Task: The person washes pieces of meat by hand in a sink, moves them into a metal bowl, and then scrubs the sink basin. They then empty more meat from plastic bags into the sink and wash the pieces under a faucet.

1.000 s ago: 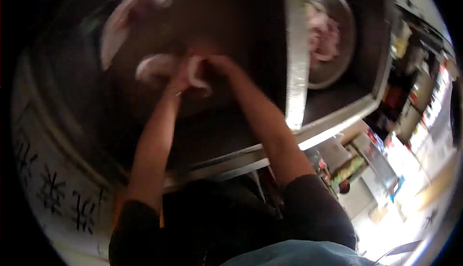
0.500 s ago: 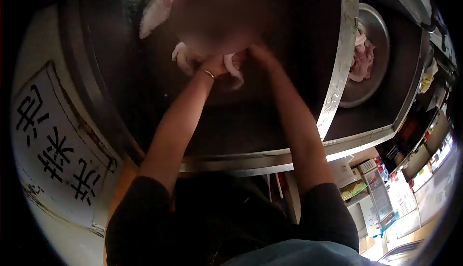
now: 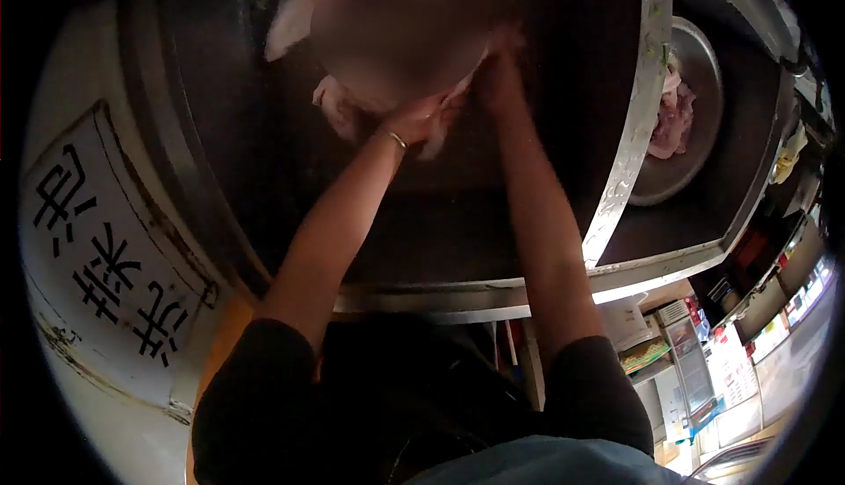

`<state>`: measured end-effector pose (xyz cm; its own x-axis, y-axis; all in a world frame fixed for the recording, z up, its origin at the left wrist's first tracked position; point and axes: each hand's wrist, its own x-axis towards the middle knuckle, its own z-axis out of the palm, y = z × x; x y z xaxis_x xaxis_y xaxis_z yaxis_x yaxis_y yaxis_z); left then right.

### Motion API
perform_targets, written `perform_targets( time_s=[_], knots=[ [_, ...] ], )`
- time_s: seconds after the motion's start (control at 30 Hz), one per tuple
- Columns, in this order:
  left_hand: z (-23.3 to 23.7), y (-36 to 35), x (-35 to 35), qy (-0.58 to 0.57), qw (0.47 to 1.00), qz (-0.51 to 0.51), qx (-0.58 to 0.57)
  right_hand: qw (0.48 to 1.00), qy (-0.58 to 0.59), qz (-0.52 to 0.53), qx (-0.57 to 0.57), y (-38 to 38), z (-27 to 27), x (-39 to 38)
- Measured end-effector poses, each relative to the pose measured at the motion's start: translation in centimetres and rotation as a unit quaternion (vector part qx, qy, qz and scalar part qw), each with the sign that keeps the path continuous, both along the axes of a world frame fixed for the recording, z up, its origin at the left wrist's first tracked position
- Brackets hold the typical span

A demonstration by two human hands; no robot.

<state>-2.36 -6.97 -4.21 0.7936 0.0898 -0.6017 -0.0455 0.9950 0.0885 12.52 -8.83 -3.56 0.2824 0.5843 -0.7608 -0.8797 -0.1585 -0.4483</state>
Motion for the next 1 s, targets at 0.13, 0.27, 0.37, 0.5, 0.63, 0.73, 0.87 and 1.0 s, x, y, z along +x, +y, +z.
perform_targets(
  time_s=[0.13,0.27,0.37,0.5,0.63,0.73,0.87,1.0],
  knots=[
    [2.2,1.1,1.3,0.132,0.981,-0.060,0.128,0.968,-0.099,0.227,-0.052,-1.4,1.5,-2.5],
    [3.1,0.4,0.1,0.107,0.978,-0.124,0.130,0.982,-0.059,0.151,-0.096,1.1,-1.0,-0.2],
    [5.6,-0.1,-0.5,0.166,0.973,-0.131,0.091,0.998,-0.041,0.006,-0.055,3.6,-5.6,2.2],
    [4.3,-0.4,-1.5,0.174,0.970,-0.128,0.115,0.995,-0.057,-0.041,-0.076,4.8,-5.2,4.4],
    [4.1,-0.2,-2.0,0.187,0.955,-0.119,0.197,0.985,-0.135,-0.068,-0.084,4.4,-4.0,4.7],
    [5.0,0.2,-2.2,0.241,0.930,-0.141,0.241,0.971,-0.215,-0.071,-0.073,3.1,-1.9,3.2],
    [3.5,0.1,-1.3,0.151,0.921,-0.046,0.357,0.992,0.013,0.093,-0.088,0.4,4.7,-1.6],
    [1.7,-1.2,-0.2,0.176,0.878,-0.030,0.444,0.959,-0.178,0.201,-0.088,-2.3,1.7,-5.7]
  ],
)
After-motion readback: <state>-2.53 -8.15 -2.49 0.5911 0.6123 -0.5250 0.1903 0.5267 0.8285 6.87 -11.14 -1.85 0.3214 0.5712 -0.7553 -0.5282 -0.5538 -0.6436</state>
